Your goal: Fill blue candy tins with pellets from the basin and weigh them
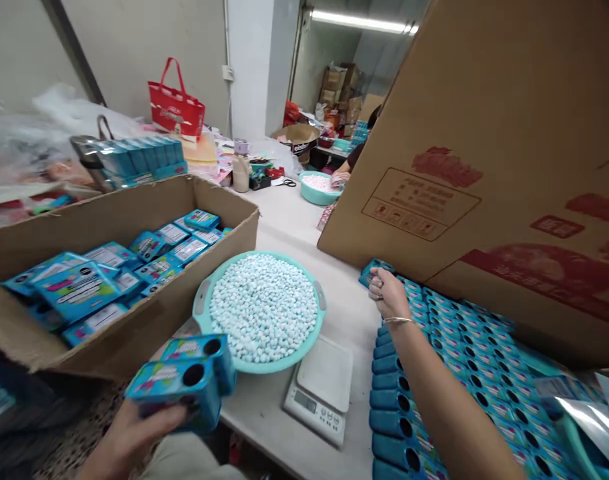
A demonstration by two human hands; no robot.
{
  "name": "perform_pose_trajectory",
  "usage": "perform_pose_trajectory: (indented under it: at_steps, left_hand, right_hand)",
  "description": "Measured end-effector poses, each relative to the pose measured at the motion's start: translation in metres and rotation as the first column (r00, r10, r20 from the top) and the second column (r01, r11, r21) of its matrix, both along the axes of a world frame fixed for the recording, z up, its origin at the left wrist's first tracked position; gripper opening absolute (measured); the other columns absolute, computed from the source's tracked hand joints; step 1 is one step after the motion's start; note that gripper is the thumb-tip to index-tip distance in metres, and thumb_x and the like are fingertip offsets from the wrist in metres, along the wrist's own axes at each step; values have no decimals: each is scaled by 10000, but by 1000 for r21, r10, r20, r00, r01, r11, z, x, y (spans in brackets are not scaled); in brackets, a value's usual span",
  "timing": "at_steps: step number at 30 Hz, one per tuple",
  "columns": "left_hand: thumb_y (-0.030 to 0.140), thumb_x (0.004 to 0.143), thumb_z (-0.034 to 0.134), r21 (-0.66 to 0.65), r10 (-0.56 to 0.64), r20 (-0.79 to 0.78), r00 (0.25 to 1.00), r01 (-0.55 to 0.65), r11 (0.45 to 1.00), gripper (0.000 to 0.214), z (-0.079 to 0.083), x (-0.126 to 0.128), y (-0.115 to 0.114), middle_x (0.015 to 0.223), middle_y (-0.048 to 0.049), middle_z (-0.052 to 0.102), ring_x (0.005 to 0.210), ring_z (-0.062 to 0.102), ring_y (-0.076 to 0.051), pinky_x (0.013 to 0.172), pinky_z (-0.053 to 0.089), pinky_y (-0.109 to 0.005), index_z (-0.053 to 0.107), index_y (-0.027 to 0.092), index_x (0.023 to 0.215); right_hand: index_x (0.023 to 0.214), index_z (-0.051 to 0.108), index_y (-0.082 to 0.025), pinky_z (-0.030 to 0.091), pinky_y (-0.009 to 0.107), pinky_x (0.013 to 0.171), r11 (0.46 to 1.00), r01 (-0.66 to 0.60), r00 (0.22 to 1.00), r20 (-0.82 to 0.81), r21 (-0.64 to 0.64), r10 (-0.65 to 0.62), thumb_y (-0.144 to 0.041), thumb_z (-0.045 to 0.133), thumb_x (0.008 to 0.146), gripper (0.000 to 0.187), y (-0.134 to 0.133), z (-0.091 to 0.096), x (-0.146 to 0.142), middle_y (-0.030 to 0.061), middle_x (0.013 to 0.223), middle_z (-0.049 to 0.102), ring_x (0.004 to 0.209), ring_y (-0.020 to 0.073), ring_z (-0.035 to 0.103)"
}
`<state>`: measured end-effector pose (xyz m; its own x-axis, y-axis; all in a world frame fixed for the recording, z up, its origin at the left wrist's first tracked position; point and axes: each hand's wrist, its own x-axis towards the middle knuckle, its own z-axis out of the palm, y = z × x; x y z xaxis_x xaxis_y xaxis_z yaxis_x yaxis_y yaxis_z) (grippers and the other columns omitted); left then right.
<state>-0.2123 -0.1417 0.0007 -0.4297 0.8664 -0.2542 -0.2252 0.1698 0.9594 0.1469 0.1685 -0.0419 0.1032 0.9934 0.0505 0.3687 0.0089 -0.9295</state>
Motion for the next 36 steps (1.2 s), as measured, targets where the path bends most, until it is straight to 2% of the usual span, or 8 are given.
perform_pose_trajectory:
  at_steps: [3, 7, 10, 13, 17, 21, 26, 36]
  left_hand:
    - [328, 551, 832, 49, -168, -406, 898, 205, 978, 763, 5, -16, 28, 1170, -53, 661, 1058, 621, -304, 887, 508, -356, 538, 258, 1251]
    - [382, 719, 675, -54, -173, -933, 316, 354, 934, 689, 17, -34, 71, 1272, -123, 560, 1167, 533, -319, 981, 424, -433, 416, 213, 1335]
    - [328, 717, 627, -262, -240, -965, -107, 312, 913, 643, 27, -32, 101, 1157, -144, 586, 1114, 532, -350, 934, 407, -469, 431, 185, 1313]
    - [227, 651, 638, -461, -384, -869, -312, 228, 858, 606, 28, -25, 135, 1097, -188, 597, 1045, 555, -376, 880, 399, -492, 492, 124, 1230]
    - [234, 552, 710, -547, -449, -823, -347, 274, 791, 573, 15, -21, 173, 1073, -192, 624, 987, 585, -379, 832, 413, -476, 566, 128, 1096]
    - [272, 589, 686, -522, -413, -843, -345, 339, 783, 567, 2, -25, 183, 1089, -173, 626, 1017, 579, -370, 845, 405, -472, 552, 163, 1129]
    - [289, 600, 669, -476, -383, -874, -299, 372, 797, 553, -6, -24, 181, 1089, -163, 630, 1029, 580, -371, 849, 411, -466, 547, 175, 1127]
    - [383, 558, 733, -366, -350, -928, -124, 471, 803, 662, -25, 10, 200, 1116, -139, 640, 1063, 590, -389, 882, 450, -481, 542, 191, 1162]
  right_hand:
    - [818, 509, -204, 264, 204, 381, 993, -116, 975, -195, -12, 111, -559, 400, 838, 372, -33, -4, -55, -102, 532, 321, 385, 87, 265]
    - [830, 568, -193, 401, 232, 477, 987, -143, 958, -241, 77, 158, -552, 495, 814, 367, -75, -20, -128, -26, 635, 501, 531, 124, 464]
    - [947, 639, -200, 473, 355, 841, 952, -210, 972, -62, 221, 228, -470, 624, 777, 319, -92, -31, -161, 70, 950, 626, 939, 218, 558]
    - [1190, 603, -203, 330, 448, 1045, 871, -392, 889, 366, 298, 275, -428, 586, 836, 420, -95, -38, -173, 128, 1192, 581, 1160, 284, 461]
    - [1338, 517, -182, 273, 475, 1078, 876, -422, 812, 527, 231, 252, -444, 470, 907, 507, -85, -45, -179, 159, 1298, 527, 1231, 312, 409]
    - [1238, 619, -224, 231, 464, 1103, 933, -322, 935, 207, 159, 288, -450, 534, 867, 443, -72, -49, -192, 124, 1236, 581, 1227, 295, 435]
    - [1052, 717, -213, 321, 403, 1059, 966, -243, 964, -83, 93, 251, -494, 565, 819, 396, -60, -55, -211, 83, 1132, 668, 1149, 264, 528]
    - [831, 741, -176, 508, 322, 798, 984, -155, 779, -624, -83, 70, -436, 652, 698, 305, -52, -54, -213, 51, 881, 748, 864, 221, 672]
